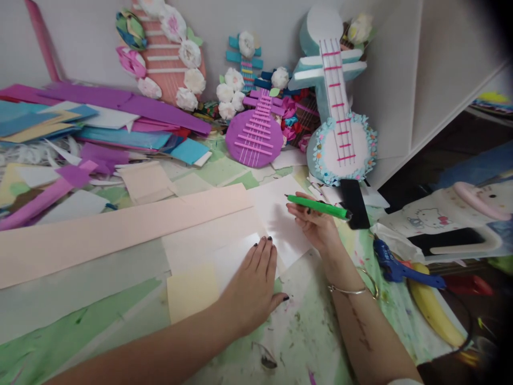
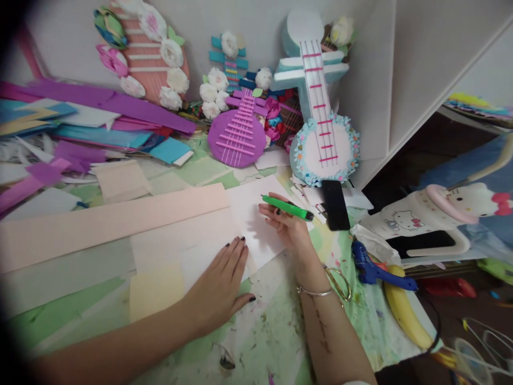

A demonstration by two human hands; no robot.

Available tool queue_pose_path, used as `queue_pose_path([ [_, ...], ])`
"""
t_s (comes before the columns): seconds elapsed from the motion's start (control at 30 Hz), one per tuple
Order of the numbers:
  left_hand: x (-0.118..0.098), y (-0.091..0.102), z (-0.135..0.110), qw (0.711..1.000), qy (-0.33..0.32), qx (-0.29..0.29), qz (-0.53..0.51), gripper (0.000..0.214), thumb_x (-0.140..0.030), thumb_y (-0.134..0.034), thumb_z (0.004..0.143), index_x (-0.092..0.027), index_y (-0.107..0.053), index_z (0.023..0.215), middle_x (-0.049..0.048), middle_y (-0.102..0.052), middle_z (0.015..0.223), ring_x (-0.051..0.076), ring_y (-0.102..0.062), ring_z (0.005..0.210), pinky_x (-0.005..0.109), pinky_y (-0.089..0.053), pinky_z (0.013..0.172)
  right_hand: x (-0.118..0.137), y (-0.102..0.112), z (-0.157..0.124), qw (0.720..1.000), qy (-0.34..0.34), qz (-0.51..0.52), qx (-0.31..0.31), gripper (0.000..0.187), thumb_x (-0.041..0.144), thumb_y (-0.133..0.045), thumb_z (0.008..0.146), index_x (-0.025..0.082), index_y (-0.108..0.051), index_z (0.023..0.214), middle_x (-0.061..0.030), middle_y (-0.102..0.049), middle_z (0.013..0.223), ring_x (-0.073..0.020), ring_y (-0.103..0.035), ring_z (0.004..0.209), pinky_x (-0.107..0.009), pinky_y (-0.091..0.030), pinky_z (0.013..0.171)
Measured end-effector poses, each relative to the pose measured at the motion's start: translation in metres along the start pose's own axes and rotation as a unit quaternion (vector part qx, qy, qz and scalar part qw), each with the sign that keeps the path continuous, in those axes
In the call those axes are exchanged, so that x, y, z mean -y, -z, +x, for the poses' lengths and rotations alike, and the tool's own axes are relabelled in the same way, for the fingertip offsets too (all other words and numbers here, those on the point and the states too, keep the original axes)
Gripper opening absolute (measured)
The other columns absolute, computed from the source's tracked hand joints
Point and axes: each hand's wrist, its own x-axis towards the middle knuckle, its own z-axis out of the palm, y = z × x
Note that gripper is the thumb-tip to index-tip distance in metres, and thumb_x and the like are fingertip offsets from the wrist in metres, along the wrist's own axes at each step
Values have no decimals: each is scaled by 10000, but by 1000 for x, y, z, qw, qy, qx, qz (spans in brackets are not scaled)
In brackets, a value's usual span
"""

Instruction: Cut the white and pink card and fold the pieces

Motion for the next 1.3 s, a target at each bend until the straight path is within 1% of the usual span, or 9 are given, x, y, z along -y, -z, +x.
queue_pose_path([
  [0.1,0,0,0,1000,4,-2,0,827,-595,-339,936,68,-302,1429,288,-235,1514,390,-212,1420,479,-274,1129,-5,-9,3,999,22,-23,-41,327,382,-751,702,176,-698,950,24,-621,552,-84,-524,445,-190,-399,403],
  [0.2,-1,0,1,1000,5,-2,-2,819,-599,-341,933,58,-325,1422,283,-248,1512,397,-188,1425,491,-278,1124,-10,-20,7,994,56,-9,-92,285,381,-785,659,143,-696,786,91,-408,407,-37,-308,377,-183,-284,378],
  [0.33,0,0,1,1000,9,4,-8,804,-601,-353,927,30,-338,1425,262,-256,1519,394,-138,1437,494,-258,1133,-18,-28,10,991,37,-11,-127,313,379,-802,616,170,-569,634,111,-334,369,-36,-223,342,-207,-185,349],
  [0.43,0,0,1,1000,8,7,-11,797,-597,-357,928,27,-340,1423,265,-254,1519,395,-153,1434,494,-251,1135,-23,-30,9,987,37,-5,-158,372,405,-777,638,207,-463,617,113,-325,384,-46,-234,333,-207,-181,336],
  [0.57,0,1,1,1000,6,2,-17,785,-592,-378,923,24,-362,1409,278,-256,1513,413,-163,1426,513,-233,1136,-24,-31,5,985,34,-14,-168,395,479,-750,672,206,-466,642,106,-315,439,-47,-252,358,-194,-220,345],
  [0.77,0,2,1,1000,8,-1,-26,756,-580,-391,923,14,-386,1391,284,-253,1511,420,-168,1422,524,-229,1132,-25,-33,4,991,41,-28,-121,366,529,-720,696,198,-565,711,-3,-640,726,-85,-510,488,-211,-394,414],
  [0.97,0,1,1,999,14,5,-29,757,-582,-402,916,-4,-376,1403,269,-256,1517,410,-137,1433,524,-220,1136,-32,-27,7,998,24,-25,-49,389,495,-800,631,211,-630,836,-32,-686,840,-146,-651,698,-232,-531,560],
  [1.1,0,1,1,999,18,8,-35,769,-574,-388,925,7,-333,1426,271,-248,1519,408,-137,1433,522,-219,1134,-30,-29,6,999,1,-26,-22,350,252,-865,551,198,-649,821,-7,-682,797,-146,-672,748,-236,-562,665],
  [1.3,-1,2,2,998,24,20,-47,794,-568,-388,923,31,-301,1436,270,-254,1517,399,-115,1440,514,-187,1150,-32,-33,2,997,11,-53,-47,221,277,-806,668,163,-633,745,2,-681,626,-121,-638,489,-226,-558,487],
])
